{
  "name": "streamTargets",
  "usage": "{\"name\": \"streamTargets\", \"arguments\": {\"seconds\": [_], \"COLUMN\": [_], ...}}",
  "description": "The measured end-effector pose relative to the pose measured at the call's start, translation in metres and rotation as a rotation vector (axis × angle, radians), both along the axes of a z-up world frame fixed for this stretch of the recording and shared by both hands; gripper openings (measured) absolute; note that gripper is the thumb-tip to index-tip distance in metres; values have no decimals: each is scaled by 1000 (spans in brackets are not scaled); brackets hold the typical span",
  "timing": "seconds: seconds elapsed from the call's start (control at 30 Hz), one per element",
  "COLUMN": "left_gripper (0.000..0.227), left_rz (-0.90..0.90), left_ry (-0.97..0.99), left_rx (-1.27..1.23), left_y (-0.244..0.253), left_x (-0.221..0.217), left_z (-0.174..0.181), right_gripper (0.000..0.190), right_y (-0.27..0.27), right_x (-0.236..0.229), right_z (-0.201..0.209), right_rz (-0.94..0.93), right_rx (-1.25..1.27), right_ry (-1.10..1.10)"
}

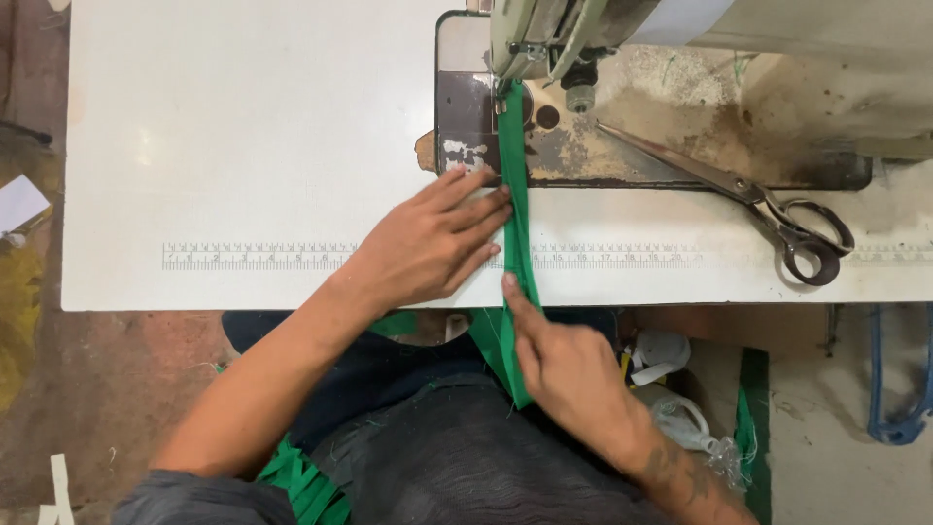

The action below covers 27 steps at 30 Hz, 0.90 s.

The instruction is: Sewing green fabric strips using an industrial sewing machine

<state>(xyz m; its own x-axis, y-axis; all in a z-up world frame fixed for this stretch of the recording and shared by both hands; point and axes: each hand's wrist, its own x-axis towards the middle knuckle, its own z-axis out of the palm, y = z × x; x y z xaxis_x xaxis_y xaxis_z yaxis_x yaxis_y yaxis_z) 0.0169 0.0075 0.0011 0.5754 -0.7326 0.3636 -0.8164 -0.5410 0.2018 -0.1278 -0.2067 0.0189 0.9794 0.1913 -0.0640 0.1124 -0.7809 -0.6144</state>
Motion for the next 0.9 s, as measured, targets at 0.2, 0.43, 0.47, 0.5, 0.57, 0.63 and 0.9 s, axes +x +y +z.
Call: {"name": "streamTargets", "arguments": {"seconds": [0.2, 0.43, 0.47, 0.5, 0.57, 0.63, 0.9], "left_gripper": [50, 44, 42, 42, 48, 49, 51], "left_rz": [-211, -291, -302, -302, -309, -319, -325], "left_ry": [-247, -235, -205, -201, -125, -116, -174], "left_rx": [146, 34, 4, 4, -28, -21, 10], "left_y": [13, 16, 17, 18, 19, 20, 19], "left_x": [19, 30, 28, 29, 27, 27, 26], "left_z": [-3, 0, -2, -4, -11, -13, -13], "right_gripper": [76, 58, 59, 59, 63, 64, 66], "right_y": [-3, -57, -59, -61, -67, -67, -64], "right_x": [-7, 149, 153, 153, 153, 151, 150], "right_z": [51, -18, -28, -29, -31, -32, -31], "right_rz": [376, 411, 503, 503, 522, 517, 500], "right_rx": [-621, -160, -223, -221, -210, -212, -210], "right_ry": [-37, -478, -516, -513, -519, -496, -500]}}
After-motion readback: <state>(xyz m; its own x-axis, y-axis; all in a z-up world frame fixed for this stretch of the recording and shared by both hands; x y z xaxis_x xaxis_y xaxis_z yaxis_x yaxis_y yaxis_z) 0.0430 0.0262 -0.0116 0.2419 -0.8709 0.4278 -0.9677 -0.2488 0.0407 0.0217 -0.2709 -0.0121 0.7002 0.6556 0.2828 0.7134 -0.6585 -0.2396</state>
